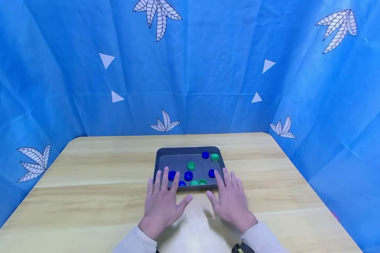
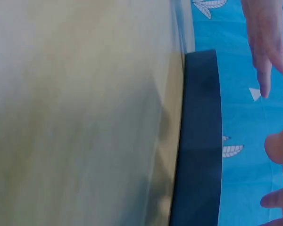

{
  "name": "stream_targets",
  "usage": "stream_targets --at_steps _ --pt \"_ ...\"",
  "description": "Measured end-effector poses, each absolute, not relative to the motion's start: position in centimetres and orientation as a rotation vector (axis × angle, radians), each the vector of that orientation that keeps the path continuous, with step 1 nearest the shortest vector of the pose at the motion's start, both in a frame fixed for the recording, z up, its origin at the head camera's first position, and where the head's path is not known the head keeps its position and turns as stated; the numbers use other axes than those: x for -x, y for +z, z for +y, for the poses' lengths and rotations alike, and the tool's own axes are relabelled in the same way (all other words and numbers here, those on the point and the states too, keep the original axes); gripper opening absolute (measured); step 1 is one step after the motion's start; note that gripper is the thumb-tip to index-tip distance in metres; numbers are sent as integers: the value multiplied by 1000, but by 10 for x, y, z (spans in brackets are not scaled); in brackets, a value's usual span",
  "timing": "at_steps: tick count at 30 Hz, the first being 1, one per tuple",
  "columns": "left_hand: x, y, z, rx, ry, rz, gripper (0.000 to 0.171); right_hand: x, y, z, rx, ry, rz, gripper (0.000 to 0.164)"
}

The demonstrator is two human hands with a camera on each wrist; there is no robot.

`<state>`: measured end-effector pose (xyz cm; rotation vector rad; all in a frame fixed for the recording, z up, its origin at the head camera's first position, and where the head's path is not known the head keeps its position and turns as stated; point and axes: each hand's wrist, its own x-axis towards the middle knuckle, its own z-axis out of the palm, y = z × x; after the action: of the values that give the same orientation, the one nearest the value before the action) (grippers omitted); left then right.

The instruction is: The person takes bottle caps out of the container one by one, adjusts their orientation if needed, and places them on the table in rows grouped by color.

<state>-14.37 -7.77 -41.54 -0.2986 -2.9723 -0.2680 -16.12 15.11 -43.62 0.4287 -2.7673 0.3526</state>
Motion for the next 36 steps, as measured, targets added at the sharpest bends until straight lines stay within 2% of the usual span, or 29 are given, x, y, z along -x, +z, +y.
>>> stream_targets --at_steps 8,18,27,36 --pt "155 -409 -93 244 -453 -2957 78 184 -420 159 -489 631 -2714 56" --pt "173 -403 -124 141 -802 -2924 48 233 -407 162 -629 614 -2902 31" --pt "184 -411 -133 172 -869 -2928 33 260 -405 153 -730 381 -3088 23" --pt "190 -417 -137 168 -897 -2925 13 276 -407 145 -697 178 -3215 27"
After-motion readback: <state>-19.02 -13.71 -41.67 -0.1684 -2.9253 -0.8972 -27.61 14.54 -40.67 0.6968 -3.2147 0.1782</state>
